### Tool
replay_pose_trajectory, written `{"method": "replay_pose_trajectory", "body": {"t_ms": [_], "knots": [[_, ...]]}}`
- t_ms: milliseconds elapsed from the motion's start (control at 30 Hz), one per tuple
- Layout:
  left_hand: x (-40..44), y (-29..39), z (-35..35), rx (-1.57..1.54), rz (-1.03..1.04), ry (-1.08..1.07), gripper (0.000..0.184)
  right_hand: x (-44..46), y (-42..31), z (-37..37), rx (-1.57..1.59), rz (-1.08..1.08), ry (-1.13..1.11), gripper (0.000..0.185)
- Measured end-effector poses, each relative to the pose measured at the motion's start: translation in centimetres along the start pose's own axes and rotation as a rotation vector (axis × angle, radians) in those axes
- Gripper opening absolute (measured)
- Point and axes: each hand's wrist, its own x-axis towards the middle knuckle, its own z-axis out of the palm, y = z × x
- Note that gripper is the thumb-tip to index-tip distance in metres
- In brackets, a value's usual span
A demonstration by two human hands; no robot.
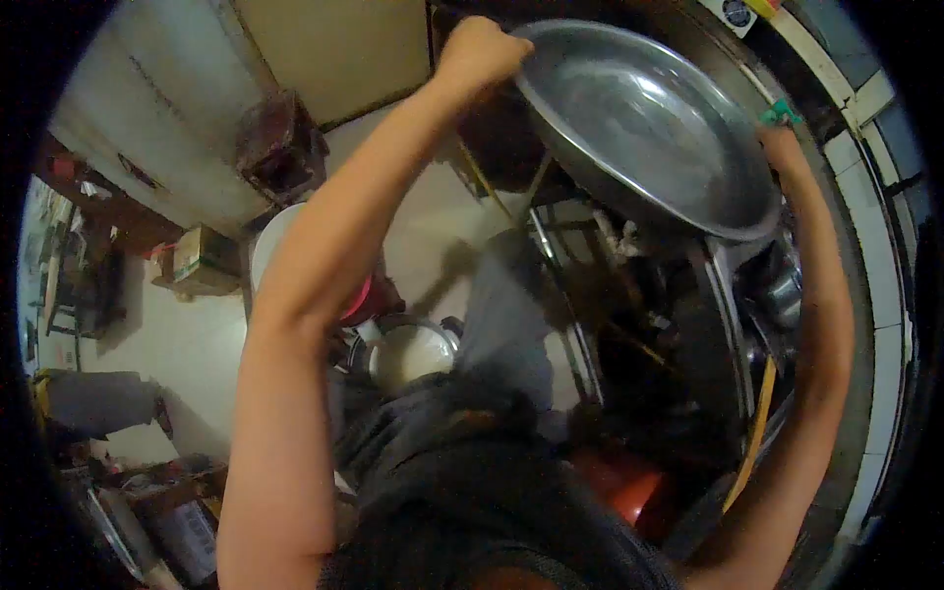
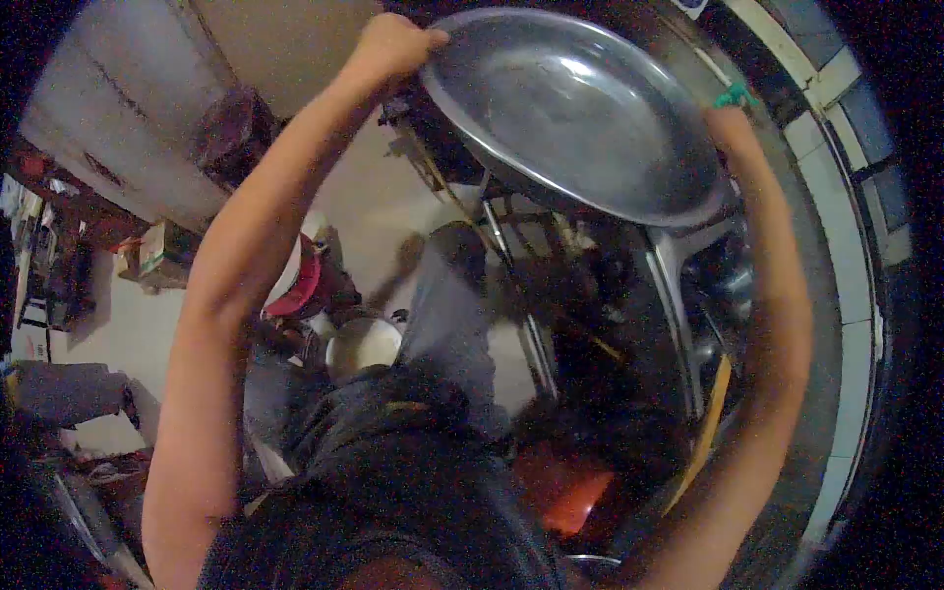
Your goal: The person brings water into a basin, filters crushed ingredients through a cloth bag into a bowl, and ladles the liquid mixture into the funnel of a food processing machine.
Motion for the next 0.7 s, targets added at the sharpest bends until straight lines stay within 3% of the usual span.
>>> {"method": "replay_pose_trajectory", "body": {"t_ms": [100,167,200,267,333,467,533,633,700], "knots": [[0.1,-4.2,-2.5,-0.013,-0.062,0.035,0.037,-1.6,-5.2,4.5,0.122,0.04,-0.052,0.044],[0.6,-7.3,-4.4,0.001,0.007,0.004,0.036,-1.6,-7.0,7.8,0.347,-0.011,-0.137,0.05],[0.5,-8.5,-5.4,0.007,0.03,-0.009,0.036,-1.2,-7.9,9.6,0.284,-0.026,-0.134,0.05],[-0.4,-10.4,-6.8,-0.029,-0.2,-0.032,0.035,-1.0,-9.3,13.5,0.22,-0.035,-0.14,0.05],[-0.8,-13.5,-7.4,0.032,-0.207,-0.036,0.035,-1.3,-10.6,17.6,0.108,-0.004,0.023,0.054],[-0.1,-23.1,-5.2,0.225,-0.291,0.064,0.036,-1.8,-12.7,24.8,-0.069,-0.072,0.047,0.053],[-0.7,-26.0,-4.3,0.217,-0.446,0.036,0.037,-2.5,-12.4,28.6,-0.06,-0.096,0.064,0.052],[1.2,-37.4,-2.1,0.428,-0.267,-0.056,0.035,-4.9,-12.7,34.2,0.018,-0.014,0.062,0.049],[1.8,-41.8,-1.7,0.477,-0.257,-0.136,0.035,-5.3,-12.2,36.9,0.051,0.012,0.003,0.051]]}}
